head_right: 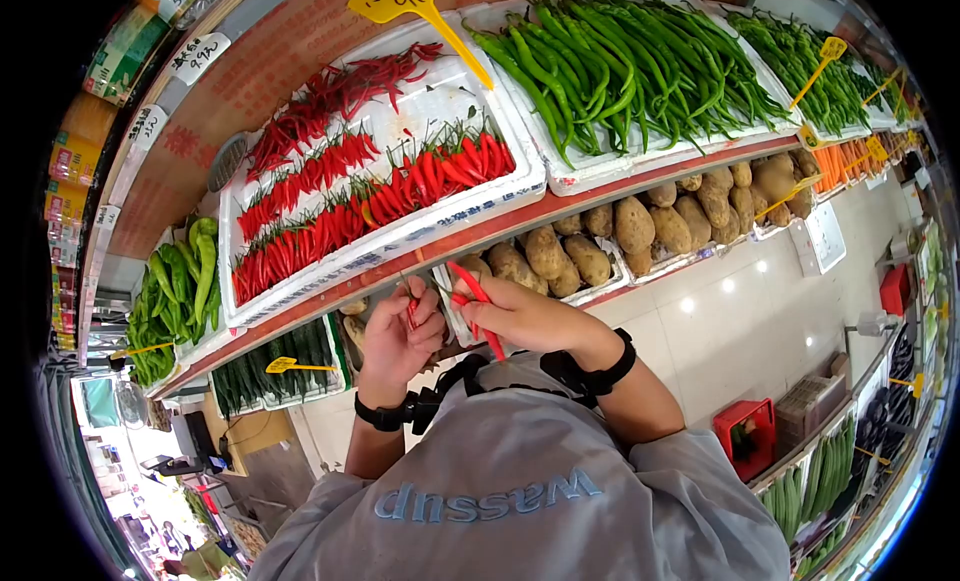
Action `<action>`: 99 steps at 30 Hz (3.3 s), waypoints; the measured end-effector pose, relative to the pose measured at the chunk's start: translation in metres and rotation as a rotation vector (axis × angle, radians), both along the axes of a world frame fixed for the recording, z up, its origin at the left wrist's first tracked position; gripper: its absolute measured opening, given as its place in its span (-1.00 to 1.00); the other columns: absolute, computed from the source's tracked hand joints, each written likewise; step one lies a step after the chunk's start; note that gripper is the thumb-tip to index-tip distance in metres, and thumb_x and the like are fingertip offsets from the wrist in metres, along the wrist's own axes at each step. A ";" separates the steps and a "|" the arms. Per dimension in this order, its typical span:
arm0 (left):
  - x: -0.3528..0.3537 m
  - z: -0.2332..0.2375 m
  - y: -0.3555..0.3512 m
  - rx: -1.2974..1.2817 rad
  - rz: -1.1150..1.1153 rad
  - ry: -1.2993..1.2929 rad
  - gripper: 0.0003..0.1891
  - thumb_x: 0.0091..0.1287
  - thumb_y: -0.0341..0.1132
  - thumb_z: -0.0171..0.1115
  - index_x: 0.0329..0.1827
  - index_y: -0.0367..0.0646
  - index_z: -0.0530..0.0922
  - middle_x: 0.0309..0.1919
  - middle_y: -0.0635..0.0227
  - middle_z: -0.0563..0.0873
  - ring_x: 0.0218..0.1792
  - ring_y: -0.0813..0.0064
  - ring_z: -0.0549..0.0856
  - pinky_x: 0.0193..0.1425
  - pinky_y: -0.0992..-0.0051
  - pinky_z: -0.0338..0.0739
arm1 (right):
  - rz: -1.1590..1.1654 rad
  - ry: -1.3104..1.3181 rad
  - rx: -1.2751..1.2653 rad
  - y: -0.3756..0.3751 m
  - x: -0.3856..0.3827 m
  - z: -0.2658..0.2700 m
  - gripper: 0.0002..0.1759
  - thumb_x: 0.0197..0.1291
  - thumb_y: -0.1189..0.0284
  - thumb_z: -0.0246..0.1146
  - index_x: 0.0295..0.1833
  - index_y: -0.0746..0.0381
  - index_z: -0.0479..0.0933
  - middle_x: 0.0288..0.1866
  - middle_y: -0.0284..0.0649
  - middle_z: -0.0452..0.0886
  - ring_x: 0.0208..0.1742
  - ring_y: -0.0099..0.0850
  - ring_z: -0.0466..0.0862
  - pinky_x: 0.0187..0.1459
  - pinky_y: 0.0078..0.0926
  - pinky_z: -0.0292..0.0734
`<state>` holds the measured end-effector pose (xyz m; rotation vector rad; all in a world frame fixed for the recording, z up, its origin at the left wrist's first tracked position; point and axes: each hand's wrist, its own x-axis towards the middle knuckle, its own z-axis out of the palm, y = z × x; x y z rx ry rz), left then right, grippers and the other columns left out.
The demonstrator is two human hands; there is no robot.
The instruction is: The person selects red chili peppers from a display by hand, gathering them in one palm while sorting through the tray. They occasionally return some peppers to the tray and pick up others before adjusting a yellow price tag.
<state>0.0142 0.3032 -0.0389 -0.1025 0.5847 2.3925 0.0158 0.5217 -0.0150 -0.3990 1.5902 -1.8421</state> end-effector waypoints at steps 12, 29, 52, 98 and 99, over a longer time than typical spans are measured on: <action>0.019 -0.009 0.032 -0.755 0.355 0.377 -0.79 0.35 -0.40 0.22 -0.02 -0.13 0.41 -0.49 0.58 0.41 -0.55 0.82 0.36 -0.51 0.75 0.19 | -0.202 -0.040 -0.087 -0.030 0.005 -0.014 -0.70 0.34 0.45 -0.07 0.14 0.24 0.16 -0.23 -0.29 0.44 -0.36 -0.59 0.50 -0.37 -0.61 0.43; 0.016 -0.015 0.032 -0.071 0.133 -0.241 -0.68 0.45 -0.10 -0.12 -0.12 -0.11 0.52 -0.20 0.37 0.68 -0.20 0.49 0.67 -0.04 0.47 0.55 | -0.182 0.504 0.453 -0.038 0.010 0.007 -0.73 0.29 0.38 0.12 -0.06 0.37 0.35 -0.23 0.18 0.57 -0.15 0.15 0.56 -0.17 -0.07 0.45; 0.011 -0.065 0.019 0.054 0.013 -0.126 -0.70 0.49 -0.05 -0.10 -0.05 -0.01 0.52 -0.21 0.45 0.66 -0.27 0.58 0.66 -0.32 0.51 0.57 | -0.336 0.523 0.293 -0.029 0.003 0.011 -0.82 0.29 0.49 0.13 -0.07 0.36 0.45 -0.23 -0.01 0.56 -0.25 -0.14 0.58 -0.23 -0.38 0.46; 0.023 0.014 -0.061 -0.073 0.299 -0.173 -0.73 0.45 -0.16 0.02 -0.43 0.03 0.27 -0.56 0.58 0.28 -0.63 0.74 0.24 -0.58 0.70 0.13 | -0.251 0.385 0.077 -0.050 -0.134 0.095 -0.81 0.22 0.40 0.31 -0.11 0.26 0.63 -0.50 -0.44 0.56 -0.48 -0.70 0.51 -0.47 -0.74 0.37; 0.023 0.014 -0.067 -0.065 0.293 -0.161 -0.74 0.45 -0.16 0.02 -0.43 0.03 0.27 -0.56 0.58 0.29 -0.63 0.74 0.24 -0.58 0.70 0.14 | -0.262 0.436 0.099 -0.061 -0.145 0.103 -0.79 0.22 0.34 0.32 -0.18 0.28 0.63 -0.53 -0.45 0.54 -0.51 -0.70 0.50 -0.49 -0.75 0.34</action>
